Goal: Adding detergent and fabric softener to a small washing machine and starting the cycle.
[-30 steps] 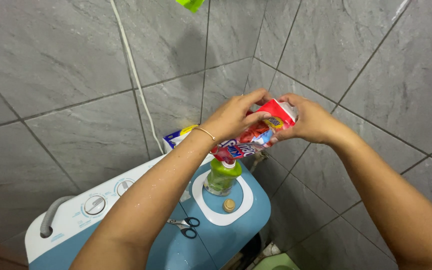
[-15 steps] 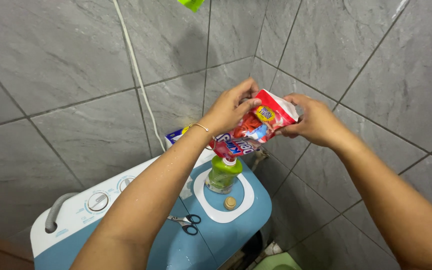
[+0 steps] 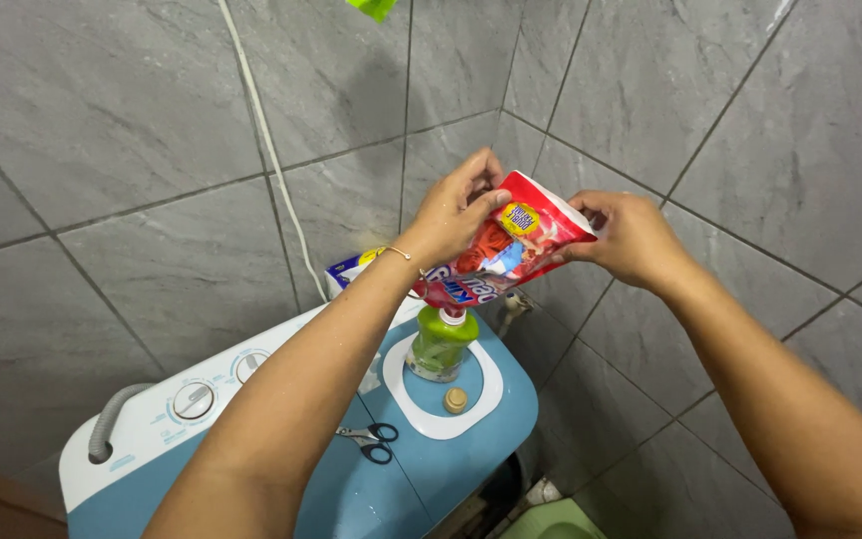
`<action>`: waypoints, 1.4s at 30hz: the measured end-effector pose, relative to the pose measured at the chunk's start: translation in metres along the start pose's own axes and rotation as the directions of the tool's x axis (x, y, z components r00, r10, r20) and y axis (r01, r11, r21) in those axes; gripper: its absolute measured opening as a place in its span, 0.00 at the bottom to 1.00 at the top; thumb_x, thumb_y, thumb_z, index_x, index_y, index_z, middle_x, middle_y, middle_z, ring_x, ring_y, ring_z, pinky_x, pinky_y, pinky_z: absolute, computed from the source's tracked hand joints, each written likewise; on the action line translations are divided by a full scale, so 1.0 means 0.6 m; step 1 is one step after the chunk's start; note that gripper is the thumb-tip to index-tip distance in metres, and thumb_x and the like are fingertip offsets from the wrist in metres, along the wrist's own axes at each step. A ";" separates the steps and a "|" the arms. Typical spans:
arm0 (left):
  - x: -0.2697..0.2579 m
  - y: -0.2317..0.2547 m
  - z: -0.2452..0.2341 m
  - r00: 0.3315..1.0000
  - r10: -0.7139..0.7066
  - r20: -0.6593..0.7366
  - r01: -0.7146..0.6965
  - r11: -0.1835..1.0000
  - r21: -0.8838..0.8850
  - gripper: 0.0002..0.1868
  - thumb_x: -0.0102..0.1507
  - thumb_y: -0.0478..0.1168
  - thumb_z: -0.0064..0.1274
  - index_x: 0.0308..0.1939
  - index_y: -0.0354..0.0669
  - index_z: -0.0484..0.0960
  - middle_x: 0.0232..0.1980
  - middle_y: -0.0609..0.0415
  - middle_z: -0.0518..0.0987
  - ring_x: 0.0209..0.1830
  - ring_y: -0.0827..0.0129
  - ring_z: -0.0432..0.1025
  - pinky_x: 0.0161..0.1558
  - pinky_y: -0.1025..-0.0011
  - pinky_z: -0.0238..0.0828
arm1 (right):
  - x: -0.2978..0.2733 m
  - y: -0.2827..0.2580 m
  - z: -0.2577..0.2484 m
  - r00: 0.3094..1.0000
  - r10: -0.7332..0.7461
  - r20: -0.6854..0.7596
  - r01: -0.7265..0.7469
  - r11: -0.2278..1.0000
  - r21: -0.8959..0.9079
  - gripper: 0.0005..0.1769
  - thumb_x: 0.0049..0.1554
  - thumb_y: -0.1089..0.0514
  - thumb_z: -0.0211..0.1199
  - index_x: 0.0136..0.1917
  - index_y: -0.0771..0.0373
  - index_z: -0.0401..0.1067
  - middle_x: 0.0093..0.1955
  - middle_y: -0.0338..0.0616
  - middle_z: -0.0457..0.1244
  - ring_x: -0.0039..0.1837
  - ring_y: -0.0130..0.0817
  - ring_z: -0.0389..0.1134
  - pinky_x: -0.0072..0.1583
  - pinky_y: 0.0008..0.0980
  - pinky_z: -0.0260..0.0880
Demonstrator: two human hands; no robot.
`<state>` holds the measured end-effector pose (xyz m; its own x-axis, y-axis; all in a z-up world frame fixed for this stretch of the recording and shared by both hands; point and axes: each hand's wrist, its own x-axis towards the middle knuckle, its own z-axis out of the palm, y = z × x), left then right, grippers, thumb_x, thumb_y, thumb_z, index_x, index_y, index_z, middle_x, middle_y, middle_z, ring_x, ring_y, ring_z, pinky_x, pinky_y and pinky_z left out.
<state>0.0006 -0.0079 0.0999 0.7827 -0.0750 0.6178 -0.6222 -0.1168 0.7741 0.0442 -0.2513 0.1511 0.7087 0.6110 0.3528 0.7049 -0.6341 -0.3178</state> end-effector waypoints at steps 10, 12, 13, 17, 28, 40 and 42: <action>-0.002 -0.022 -0.002 0.998 0.042 -0.044 -0.042 0.999 0.002 0.09 0.68 0.27 0.51 0.43 0.39 0.66 0.39 0.59 0.69 0.41 0.80 0.66 0.45 0.78 0.69 | -0.002 0.006 0.009 0.976 0.109 0.186 -0.172 0.914 0.367 0.18 0.47 0.62 0.76 0.50 0.65 0.74 0.40 0.43 0.72 0.40 0.27 0.70 0.43 0.30 0.71; -0.002 -0.019 -0.001 0.997 0.045 -0.055 -0.045 0.999 -0.006 0.09 0.68 0.26 0.51 0.43 0.39 0.66 0.39 0.59 0.69 0.41 0.80 0.66 0.45 0.78 0.69 | -0.006 -0.006 0.004 0.976 0.122 0.180 -0.182 0.913 0.365 0.17 0.48 0.62 0.75 0.50 0.64 0.74 0.40 0.42 0.72 0.40 0.26 0.71 0.42 0.29 0.72; -0.002 -0.014 0.000 0.997 0.040 -0.066 -0.041 0.999 -0.022 0.09 0.68 0.26 0.50 0.43 0.39 0.66 0.40 0.59 0.70 0.42 0.81 0.67 0.45 0.78 0.70 | -0.008 -0.009 0.002 0.979 0.112 0.172 -0.166 0.922 0.349 0.18 0.48 0.62 0.75 0.51 0.63 0.74 0.41 0.42 0.72 0.39 0.27 0.71 0.42 0.30 0.72; -0.001 -0.012 -0.003 0.996 0.023 -0.086 -0.025 0.999 -0.030 0.09 0.68 0.26 0.50 0.42 0.39 0.66 0.39 0.59 0.72 0.42 0.81 0.69 0.45 0.78 0.72 | -0.012 0.007 0.015 0.990 0.076 0.118 -0.111 0.939 0.325 0.37 0.52 0.62 0.74 0.68 0.58 0.56 0.45 0.43 0.73 0.39 0.31 0.75 0.41 0.34 0.75; -0.002 -0.002 -0.012 0.992 0.040 -0.122 -0.031 0.996 0.079 0.09 0.68 0.26 0.51 0.43 0.39 0.66 0.38 0.58 0.73 0.39 0.80 0.68 0.42 0.78 0.70 | -0.016 0.024 0.022 0.998 -0.052 0.037 0.042 0.967 0.251 0.11 0.54 0.57 0.73 0.45 0.65 0.75 0.32 0.40 0.66 0.36 0.24 0.63 0.40 0.29 0.66; -0.007 0.000 -0.012 0.995 -0.001 -0.104 0.000 1.000 -0.011 0.09 0.67 0.26 0.51 0.43 0.39 0.66 0.38 0.59 0.73 0.40 0.82 0.68 0.42 0.79 0.70 | -0.025 0.014 0.019 0.997 -0.040 0.065 0.018 0.948 0.317 0.10 0.56 0.57 0.70 0.41 0.66 0.73 0.30 0.34 0.62 0.35 0.20 0.57 0.37 0.28 0.60; -0.006 -0.005 -0.012 0.995 0.006 -0.096 -0.009 1.000 -0.025 0.09 0.67 0.26 0.51 0.43 0.39 0.66 0.39 0.59 0.73 0.41 0.81 0.69 0.43 0.78 0.71 | -0.024 0.016 0.019 0.997 -0.038 0.060 0.016 0.944 0.331 0.10 0.56 0.57 0.70 0.41 0.66 0.73 0.30 0.33 0.62 0.35 0.19 0.58 0.37 0.28 0.60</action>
<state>-0.0003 -0.0002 0.0963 0.7740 0.0197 0.6329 -0.6290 -0.0909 0.7720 0.0408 -0.2608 0.1328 0.6821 0.6617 0.3112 0.6861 -0.4319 -0.5855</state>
